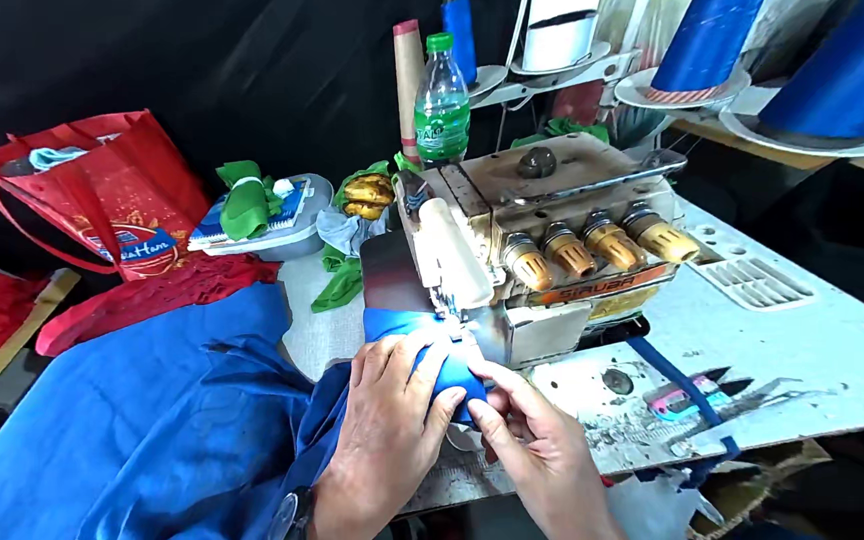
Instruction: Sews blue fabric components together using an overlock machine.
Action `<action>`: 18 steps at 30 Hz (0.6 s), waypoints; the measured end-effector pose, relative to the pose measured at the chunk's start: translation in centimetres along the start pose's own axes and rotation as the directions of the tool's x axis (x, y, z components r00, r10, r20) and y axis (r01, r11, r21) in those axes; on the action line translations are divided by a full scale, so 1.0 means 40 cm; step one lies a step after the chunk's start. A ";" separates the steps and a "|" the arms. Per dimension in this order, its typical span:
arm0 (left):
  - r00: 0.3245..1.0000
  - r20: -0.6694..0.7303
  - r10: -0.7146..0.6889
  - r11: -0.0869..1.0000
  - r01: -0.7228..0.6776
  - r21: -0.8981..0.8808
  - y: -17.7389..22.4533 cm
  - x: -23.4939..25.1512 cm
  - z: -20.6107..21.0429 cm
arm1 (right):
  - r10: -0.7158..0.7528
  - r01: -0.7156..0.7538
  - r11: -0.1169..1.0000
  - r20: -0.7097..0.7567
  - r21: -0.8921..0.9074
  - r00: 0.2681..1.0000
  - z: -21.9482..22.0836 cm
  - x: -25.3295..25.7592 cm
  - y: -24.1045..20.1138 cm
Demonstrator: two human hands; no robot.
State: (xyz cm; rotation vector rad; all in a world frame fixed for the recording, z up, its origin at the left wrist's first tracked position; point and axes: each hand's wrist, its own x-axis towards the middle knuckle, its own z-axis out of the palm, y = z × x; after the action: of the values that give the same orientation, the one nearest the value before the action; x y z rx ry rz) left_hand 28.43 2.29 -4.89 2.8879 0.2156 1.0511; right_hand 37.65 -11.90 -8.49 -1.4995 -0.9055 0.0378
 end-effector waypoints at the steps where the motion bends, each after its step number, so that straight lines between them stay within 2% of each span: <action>1: 1.000 0.001 0.003 1.000 -0.003 -0.003 -0.003 0.002 0.000 | 0.000 0.000 1.000 0.003 -0.007 1.000 -0.002 0.005 -0.002; 7: 1.000 0.018 -0.010 1.000 0.010 -0.014 -0.019 0.014 0.000 | 0.070 -0.072 0.997 0.044 0.032 0.997 -0.018 0.039 -0.022; 18: 0.992 0.121 -0.046 0.994 0.057 -0.092 -0.072 0.089 -0.018 | 0.203 -0.203 0.977 -0.003 0.072 0.979 -0.014 0.115 -0.013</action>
State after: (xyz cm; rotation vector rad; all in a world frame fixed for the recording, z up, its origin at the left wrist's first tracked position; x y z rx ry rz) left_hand 30.34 5.70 -2.36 2.8313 0.2262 0.8541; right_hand 40.84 -9.94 -5.69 -1.5189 -0.7326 0.2099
